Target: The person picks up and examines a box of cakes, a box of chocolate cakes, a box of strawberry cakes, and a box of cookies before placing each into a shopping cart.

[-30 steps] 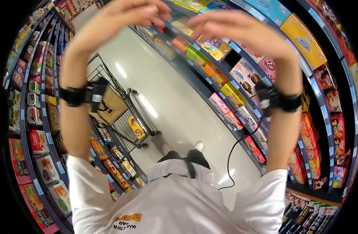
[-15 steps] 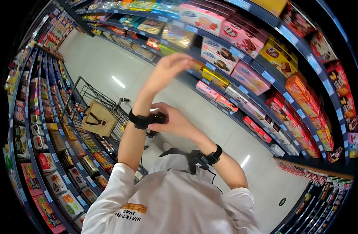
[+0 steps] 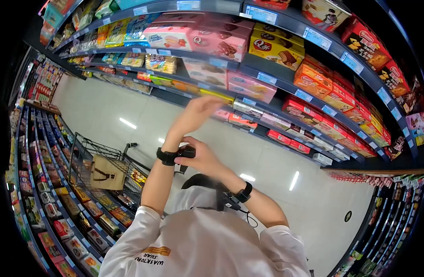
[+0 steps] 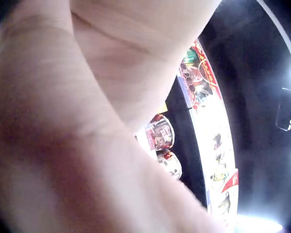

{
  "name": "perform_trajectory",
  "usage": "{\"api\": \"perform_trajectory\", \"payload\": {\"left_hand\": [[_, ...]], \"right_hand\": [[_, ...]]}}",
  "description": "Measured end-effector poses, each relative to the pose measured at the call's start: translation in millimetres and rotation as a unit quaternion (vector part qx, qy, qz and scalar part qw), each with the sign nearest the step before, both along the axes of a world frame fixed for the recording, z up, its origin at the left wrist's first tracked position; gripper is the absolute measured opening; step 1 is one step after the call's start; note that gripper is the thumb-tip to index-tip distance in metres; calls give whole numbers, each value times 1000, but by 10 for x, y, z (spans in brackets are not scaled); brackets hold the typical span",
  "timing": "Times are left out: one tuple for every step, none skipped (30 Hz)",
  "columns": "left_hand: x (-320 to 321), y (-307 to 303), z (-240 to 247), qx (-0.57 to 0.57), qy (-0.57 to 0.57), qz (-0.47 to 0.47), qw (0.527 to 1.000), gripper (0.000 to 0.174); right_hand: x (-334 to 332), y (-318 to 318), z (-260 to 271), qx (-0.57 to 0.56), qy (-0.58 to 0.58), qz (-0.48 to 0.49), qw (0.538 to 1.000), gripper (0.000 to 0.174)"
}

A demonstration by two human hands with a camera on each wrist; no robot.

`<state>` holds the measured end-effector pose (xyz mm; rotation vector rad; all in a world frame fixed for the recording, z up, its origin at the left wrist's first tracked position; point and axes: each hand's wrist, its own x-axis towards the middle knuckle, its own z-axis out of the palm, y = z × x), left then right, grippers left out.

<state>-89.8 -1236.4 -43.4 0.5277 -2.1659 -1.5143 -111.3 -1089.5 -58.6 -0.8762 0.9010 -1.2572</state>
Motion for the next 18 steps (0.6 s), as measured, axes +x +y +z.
{"api": "perform_trajectory", "payload": {"left_hand": [[-62, -7, 11, 23, -10, -9, 1000, 26], [-132, -21, 21, 46, -19, -20, 999, 26], [-204, -33, 24, 70, -28, -32, 997, 27], [-278, -48, 2, 69, -15, -47, 996, 28], [-350, -69, -32, 69, -2, -61, 996, 28], [-510, -133, -92, 74, 16, -88, 993, 29], [-575, -159, -137, 88, 9, -98, 991, 30], [-641, -198, -178, 102, 2, -109, 989, 30], [-715, -251, -214, 116, -4, -120, 986, 31], [-780, -313, -154, 98, -28, -129, 986, 30], [-847, -381, -178, 89, -19, -126, 988, 30], [-906, -455, -221, 78, -10, -122, 989, 30], [-970, -530, -265, 65, -1, -117, 991, 29], [-1041, -602, -307, 79, 12, -117, 990, 29], [-1101, -681, -354, 73, 23, -124, 989, 29], [-1147, -758, -394, 68, 33, -130, 989, 29], [-1197, -826, -418, 64, 42, -134, 988, 28], [-1252, -881, -441, 68, 35, -134, 988, 26]], "right_hand": [[-28, -6, -21, 3, 0, -6, 1000, 56], [-59, -17, -44, 6, 1, -12, 1000, 56], [-93, -27, -58, 10, 2, -21, 1000, 56], [-137, -37, -48, 11, 11, -24, 1000, 56], [-184, -54, -27, 13, 20, -27, 999, 57], [-289, -118, -26, 21, 34, -41, 998, 57], [-332, -161, -71, 19, 40, -45, 998, 57], [-378, -220, -145, 16, 47, -50, 997, 57], [-431, -279, -181, 14, 55, -55, 997, 57], [-500, -330, -166, 19, 51, -55, 997, 56], [-589, -383, -139, 23, 47, -54, 997, 55], [-686, -446, -112, 26, 44, -53, 997, 54], [-795, -502, -125, 33, 55, -73, 995, 53], [-924, -542, -183, 39, 65, -93, 993, 51], [-1045, -561, -252, 47, 72, -112, 990, 49], [-1177, -580, -324, 36, 128, -158, 979, 45], [-1290, -588, -246, 55, 135, -191, 971, 43], [-1391, -585, -140, 74, 141, -224, 962, 41]]}}
